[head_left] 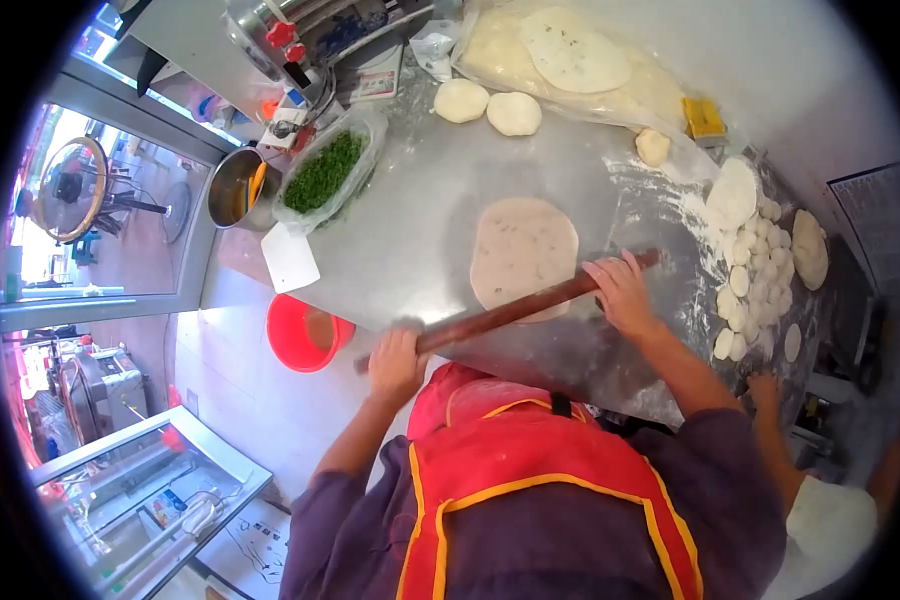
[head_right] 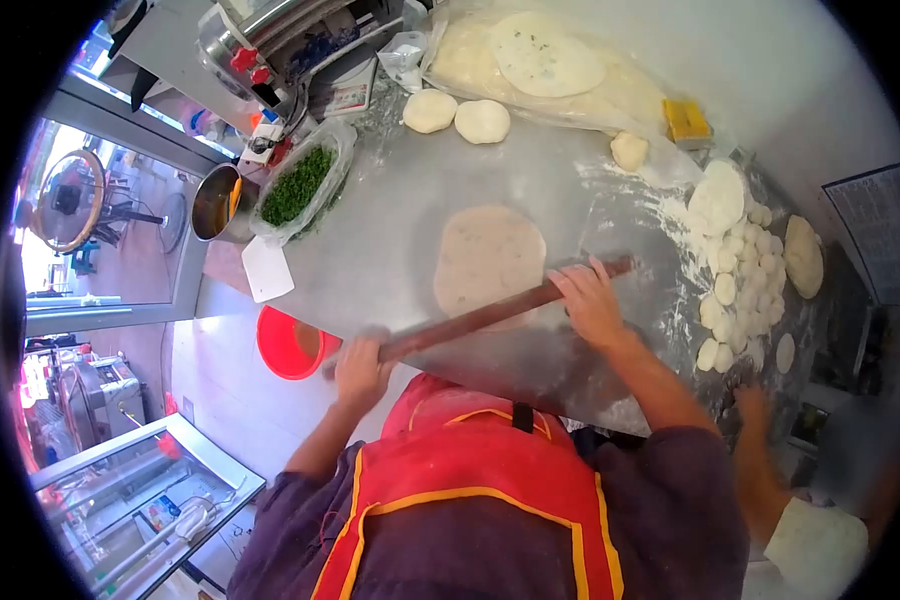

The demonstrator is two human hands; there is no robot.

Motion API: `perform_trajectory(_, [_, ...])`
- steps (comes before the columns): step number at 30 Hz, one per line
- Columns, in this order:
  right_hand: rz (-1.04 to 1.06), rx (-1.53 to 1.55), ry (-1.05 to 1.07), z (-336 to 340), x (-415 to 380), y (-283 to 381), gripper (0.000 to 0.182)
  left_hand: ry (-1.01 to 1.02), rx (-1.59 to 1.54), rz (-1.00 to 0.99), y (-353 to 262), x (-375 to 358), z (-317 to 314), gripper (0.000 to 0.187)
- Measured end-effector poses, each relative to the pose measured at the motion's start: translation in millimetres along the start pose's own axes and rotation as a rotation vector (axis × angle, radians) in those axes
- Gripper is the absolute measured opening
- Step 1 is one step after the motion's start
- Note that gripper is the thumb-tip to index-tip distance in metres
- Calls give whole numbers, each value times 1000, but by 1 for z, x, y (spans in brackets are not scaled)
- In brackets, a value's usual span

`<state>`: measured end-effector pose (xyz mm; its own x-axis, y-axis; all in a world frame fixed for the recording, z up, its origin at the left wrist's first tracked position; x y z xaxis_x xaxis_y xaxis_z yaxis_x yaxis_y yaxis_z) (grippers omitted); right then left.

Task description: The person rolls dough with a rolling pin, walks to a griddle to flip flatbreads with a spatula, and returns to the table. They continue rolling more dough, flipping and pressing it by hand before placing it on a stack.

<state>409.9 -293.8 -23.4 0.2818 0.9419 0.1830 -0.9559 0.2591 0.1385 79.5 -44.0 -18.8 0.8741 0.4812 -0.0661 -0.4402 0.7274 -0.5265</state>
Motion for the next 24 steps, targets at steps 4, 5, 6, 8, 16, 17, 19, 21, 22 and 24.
perform_trajectory(4, [47,81,-110,-21,53,53,50,218,-275,273,25,-58,12,36])
perform_trajectory(5, [41,128,-131,-39,68,62,49,243,-315,355,28,-60,17,36])
perform_trajectory(6, [78,65,-142,-48,98,66,49,265,-353,435,34,-57,23,37])
perform_trajectory(8, [91,1,-118,-61,174,74,52,240,-303,407,49,-43,36,37])
perform_trajectory(16, [120,5,-34,-64,223,88,58,300,-223,333,80,-30,36,37])
perform_trajectory(17, [78,18,6,-70,180,76,62,302,-212,293,77,-36,30,39])
perform_trajectory(19, [15,169,139,-41,142,75,56,377,-241,371,70,-37,30,41])
perform_trajectory(21, [66,160,62,-43,156,76,56,401,-263,417,70,-39,39,42])
perform_trajectory(22, [81,79,108,-45,184,81,55,369,-280,424,74,-35,44,42])
perform_trajectory(24, [86,71,38,-64,255,87,56,330,-283,454,84,-22,55,42])
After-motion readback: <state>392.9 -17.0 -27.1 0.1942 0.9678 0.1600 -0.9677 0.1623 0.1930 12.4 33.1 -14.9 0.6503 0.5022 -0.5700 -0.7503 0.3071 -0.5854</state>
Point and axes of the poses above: each hand's wrist, its own x-axis towards the middle knuckle, its own z-axis out of the back of the hand, y = z × x, the point moved 2 cm from there along x, towards the middle knuckle, and after that the axes turned 4 degrees about -x, right-handed, at the moved point
